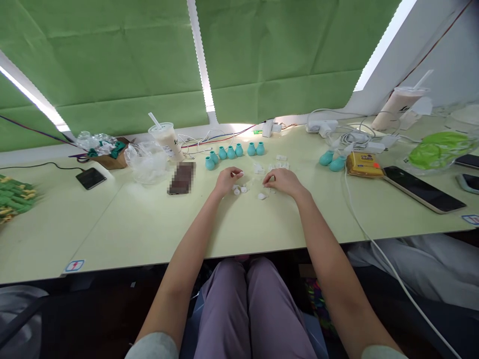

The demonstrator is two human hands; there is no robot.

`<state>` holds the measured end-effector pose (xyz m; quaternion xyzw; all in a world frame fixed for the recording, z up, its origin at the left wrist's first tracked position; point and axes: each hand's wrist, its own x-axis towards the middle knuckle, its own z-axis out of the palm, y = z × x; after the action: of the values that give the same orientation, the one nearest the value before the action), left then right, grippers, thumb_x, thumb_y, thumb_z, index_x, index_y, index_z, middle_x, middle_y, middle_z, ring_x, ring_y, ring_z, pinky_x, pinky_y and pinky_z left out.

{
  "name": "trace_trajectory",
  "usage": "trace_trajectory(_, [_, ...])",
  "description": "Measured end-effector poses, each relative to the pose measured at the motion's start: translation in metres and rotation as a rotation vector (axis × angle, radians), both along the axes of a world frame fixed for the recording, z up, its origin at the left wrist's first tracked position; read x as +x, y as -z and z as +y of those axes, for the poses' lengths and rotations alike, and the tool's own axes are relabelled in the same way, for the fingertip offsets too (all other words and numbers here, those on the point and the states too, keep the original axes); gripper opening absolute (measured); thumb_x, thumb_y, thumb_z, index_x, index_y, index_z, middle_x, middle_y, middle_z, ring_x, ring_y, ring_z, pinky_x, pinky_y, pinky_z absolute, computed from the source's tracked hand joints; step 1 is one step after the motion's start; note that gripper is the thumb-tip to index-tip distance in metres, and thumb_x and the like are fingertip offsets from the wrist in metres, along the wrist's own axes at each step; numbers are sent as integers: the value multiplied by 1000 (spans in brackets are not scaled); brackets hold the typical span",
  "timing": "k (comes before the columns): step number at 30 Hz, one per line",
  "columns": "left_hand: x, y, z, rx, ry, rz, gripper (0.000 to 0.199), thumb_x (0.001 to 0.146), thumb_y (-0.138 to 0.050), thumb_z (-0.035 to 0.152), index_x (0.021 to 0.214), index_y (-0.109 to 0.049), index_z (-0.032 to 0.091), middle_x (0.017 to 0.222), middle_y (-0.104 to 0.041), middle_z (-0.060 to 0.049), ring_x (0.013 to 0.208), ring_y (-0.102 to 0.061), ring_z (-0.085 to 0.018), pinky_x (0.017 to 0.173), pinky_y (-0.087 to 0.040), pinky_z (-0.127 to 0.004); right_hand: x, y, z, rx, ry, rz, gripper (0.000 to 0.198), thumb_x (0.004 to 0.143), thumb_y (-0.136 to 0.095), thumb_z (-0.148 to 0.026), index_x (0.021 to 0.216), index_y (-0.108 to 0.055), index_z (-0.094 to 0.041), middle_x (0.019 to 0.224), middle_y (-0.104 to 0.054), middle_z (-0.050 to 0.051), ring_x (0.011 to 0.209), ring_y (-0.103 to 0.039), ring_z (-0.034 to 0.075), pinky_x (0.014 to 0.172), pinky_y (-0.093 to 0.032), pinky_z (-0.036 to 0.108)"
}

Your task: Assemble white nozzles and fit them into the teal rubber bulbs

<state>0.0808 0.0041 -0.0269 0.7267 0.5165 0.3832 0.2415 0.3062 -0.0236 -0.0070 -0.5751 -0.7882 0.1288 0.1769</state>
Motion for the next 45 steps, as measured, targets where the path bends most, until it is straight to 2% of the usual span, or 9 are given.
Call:
trace_trajectory(3, [-4,3,0,35,-75,167,12,73,-62,27,79,-69,21,78,-66,-5,66,-52,-15,59,-40,-26,-1,-2,-1,-8,22,25,6,70,-63,-28,70,-69,-26,79,-69,-1,73,-56,17,59,-34,28])
trace_trajectory(7, [-8,3,0,74,-150,266,9,73,-63,26,76,-69,20,78,-63,-7,74,-52,-18,64,-41,-28,2,-4,0,37,140,126,6,71,-61,-26,71,-67,-24,78,-69,-1,69,-56,16,58,-34,28])
trace_trajectory(14, [-2,-7,-8,-12,-119,440,20,84,-50,28,96,-65,23,93,-62,-6,91,-52,-21,75,-42,-31,23,-2,9,298,507,372,23,77,-52,-22,94,-67,-24,86,-69,2,70,-56,17,64,-36,29])
trace_trajectory(22, [-1,-12,-12,-6,-144,498,24,86,-49,30,106,-61,23,101,-60,-7,100,-51,-23,82,-41,-33,32,0,12,297,637,475,12,75,-59,-24,79,-69,-18,81,-70,6,71,-57,20,67,-38,31])
trace_trajectory(27, [0,-14,-13,64,-175,500,26,86,-49,32,108,-59,22,106,-59,-7,102,-51,-24,85,-40,-35,42,5,18,310,636,512,10,73,-63,-26,73,-68,-17,75,-69,6,69,-59,19,67,-41,31])
trace_trajectory(32, [1,-15,-13,138,-189,489,24,87,-48,30,105,-60,21,105,-59,-7,101,-52,-24,85,-40,-35,40,6,19,293,528,516,13,75,-61,-22,84,-69,-19,78,-70,3,65,-58,16,66,-41,28])
trace_trajectory(35, [3,-15,-14,171,-183,493,23,87,-47,29,103,-61,21,104,-60,-7,100,-52,-23,84,-40,-35,19,5,14,343,381,317,20,82,-55,-22,96,-70,-22,86,-70,3,74,-58,16,67,-39,28])
trace_trajectory(39, [5,-14,-15,198,-174,511,22,88,-46,28,100,-62,21,104,-60,-7,100,-52,-22,83,-40,-34,-11,14,13,401,177,-89,25,89,-46,-22,94,-70,-20,91,-67,8,93,-53,21,62,-34,28])
trace_trajectory(45, [9,-15,-19,201,-154,555,22,88,-45,28,98,-63,21,102,-60,-6,99,-53,-21,82,-40,-33,-18,22,22,330,102,-319,26,91,-42,-20,94,-67,-19,91,-63,9,96,-48,22,56,-30,27])
